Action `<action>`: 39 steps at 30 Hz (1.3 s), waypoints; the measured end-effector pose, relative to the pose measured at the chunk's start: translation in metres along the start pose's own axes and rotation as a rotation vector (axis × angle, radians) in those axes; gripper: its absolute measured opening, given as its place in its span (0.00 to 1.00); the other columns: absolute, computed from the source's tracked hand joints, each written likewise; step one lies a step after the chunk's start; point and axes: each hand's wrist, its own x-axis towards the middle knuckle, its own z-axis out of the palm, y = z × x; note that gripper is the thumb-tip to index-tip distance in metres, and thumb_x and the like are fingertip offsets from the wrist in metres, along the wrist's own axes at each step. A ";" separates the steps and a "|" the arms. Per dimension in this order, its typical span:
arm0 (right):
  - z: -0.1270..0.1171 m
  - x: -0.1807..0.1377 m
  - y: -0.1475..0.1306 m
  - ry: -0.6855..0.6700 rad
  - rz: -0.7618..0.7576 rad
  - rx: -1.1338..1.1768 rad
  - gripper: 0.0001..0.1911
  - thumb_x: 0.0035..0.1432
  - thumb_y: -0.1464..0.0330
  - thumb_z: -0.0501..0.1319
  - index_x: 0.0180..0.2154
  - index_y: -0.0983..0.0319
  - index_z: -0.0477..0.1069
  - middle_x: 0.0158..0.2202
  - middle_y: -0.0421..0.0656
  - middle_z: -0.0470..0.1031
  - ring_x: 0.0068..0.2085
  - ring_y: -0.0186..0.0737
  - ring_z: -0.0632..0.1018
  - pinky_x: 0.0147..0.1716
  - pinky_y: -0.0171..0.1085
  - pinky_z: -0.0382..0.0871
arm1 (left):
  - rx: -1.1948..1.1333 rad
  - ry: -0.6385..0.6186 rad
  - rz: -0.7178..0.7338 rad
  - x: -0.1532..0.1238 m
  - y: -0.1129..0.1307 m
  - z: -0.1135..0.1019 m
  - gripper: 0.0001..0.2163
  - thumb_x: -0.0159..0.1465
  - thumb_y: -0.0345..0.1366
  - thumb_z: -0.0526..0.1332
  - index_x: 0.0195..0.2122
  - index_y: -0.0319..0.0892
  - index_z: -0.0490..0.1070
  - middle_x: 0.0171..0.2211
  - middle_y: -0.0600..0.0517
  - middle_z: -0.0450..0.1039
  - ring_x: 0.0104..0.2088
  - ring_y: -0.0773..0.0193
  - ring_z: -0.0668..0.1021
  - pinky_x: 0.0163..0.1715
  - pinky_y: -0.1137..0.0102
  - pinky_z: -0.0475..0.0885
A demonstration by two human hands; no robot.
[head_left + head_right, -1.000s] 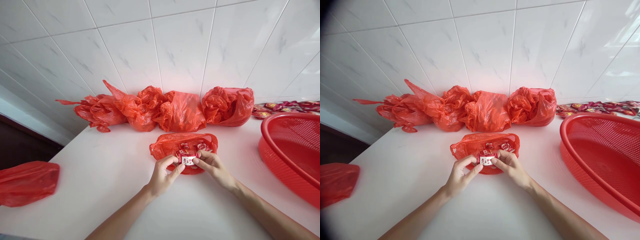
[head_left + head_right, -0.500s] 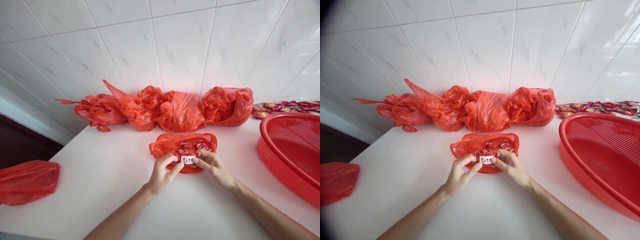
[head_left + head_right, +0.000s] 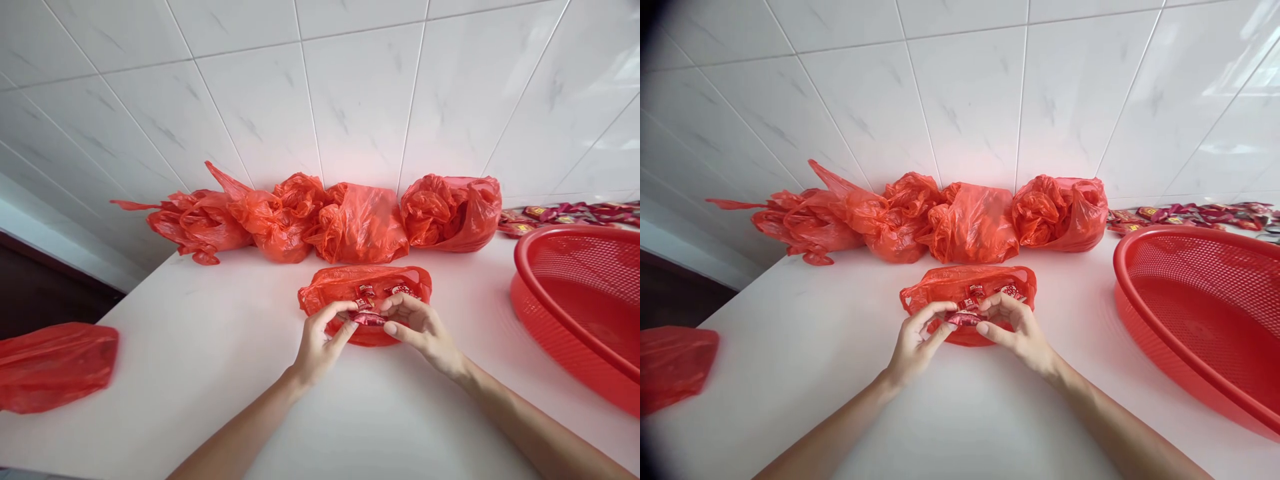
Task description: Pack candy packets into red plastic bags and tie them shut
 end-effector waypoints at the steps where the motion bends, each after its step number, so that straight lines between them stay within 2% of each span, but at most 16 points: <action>1: 0.000 0.000 0.001 0.010 -0.024 -0.022 0.17 0.58 0.55 0.70 0.42 0.58 0.73 0.42 0.46 0.78 0.44 0.45 0.79 0.46 0.42 0.73 | -0.040 -0.003 -0.031 0.000 0.000 0.000 0.11 0.65 0.39 0.65 0.47 0.42 0.77 0.43 0.48 0.81 0.44 0.58 0.81 0.47 0.66 0.76; 7: -0.002 -0.002 0.006 0.139 -0.266 -0.328 0.16 0.58 0.60 0.70 0.46 0.57 0.73 0.44 0.45 0.79 0.45 0.44 0.80 0.47 0.44 0.76 | -0.243 -0.038 -0.206 0.001 0.010 -0.002 0.13 0.64 0.36 0.62 0.50 0.42 0.73 0.40 0.49 0.82 0.36 0.62 0.81 0.46 0.65 0.76; 12: -0.003 -0.004 0.012 0.185 -0.436 -0.547 0.20 0.59 0.64 0.70 0.52 0.57 0.70 0.47 0.47 0.80 0.46 0.45 0.81 0.45 0.42 0.79 | -0.311 -0.068 -0.177 0.001 0.011 -0.005 0.14 0.63 0.36 0.61 0.50 0.42 0.72 0.40 0.50 0.82 0.36 0.61 0.81 0.45 0.65 0.75; 17: -0.001 -0.004 0.012 0.199 -0.507 -0.618 0.22 0.61 0.66 0.69 0.55 0.56 0.67 0.48 0.48 0.80 0.48 0.46 0.81 0.46 0.42 0.79 | -0.295 -0.081 -0.163 0.000 0.009 -0.005 0.15 0.63 0.37 0.61 0.51 0.41 0.72 0.42 0.48 0.82 0.38 0.59 0.82 0.46 0.63 0.75; 25: -0.001 -0.005 0.011 0.195 -0.515 -0.656 0.22 0.62 0.66 0.68 0.55 0.56 0.66 0.48 0.47 0.80 0.47 0.44 0.81 0.47 0.41 0.79 | -0.199 -0.036 -0.168 -0.001 0.006 -0.002 0.16 0.63 0.39 0.65 0.51 0.42 0.72 0.44 0.46 0.80 0.44 0.57 0.80 0.49 0.61 0.76; 32: 0.000 -0.005 0.008 0.172 -0.494 -0.633 0.21 0.62 0.68 0.67 0.55 0.55 0.67 0.49 0.46 0.79 0.47 0.43 0.80 0.47 0.41 0.78 | -0.182 -0.034 -0.145 -0.002 0.005 -0.001 0.16 0.63 0.38 0.65 0.52 0.42 0.72 0.44 0.47 0.80 0.44 0.59 0.81 0.49 0.62 0.77; 36: 0.003 -0.004 0.007 0.134 -0.348 -0.426 0.20 0.62 0.65 0.67 0.55 0.56 0.68 0.50 0.47 0.77 0.44 0.41 0.80 0.45 0.41 0.78 | -0.153 -0.007 -0.139 -0.001 0.004 -0.001 0.16 0.62 0.38 0.66 0.51 0.42 0.73 0.39 0.49 0.80 0.42 0.60 0.82 0.48 0.65 0.77; 39: 0.005 -0.002 0.007 0.093 -0.164 -0.164 0.17 0.63 0.62 0.67 0.52 0.56 0.69 0.43 0.45 0.78 0.39 0.39 0.79 0.40 0.40 0.77 | -0.164 -0.025 -0.155 -0.001 0.003 0.000 0.18 0.63 0.39 0.67 0.53 0.42 0.73 0.36 0.50 0.80 0.40 0.60 0.83 0.47 0.65 0.77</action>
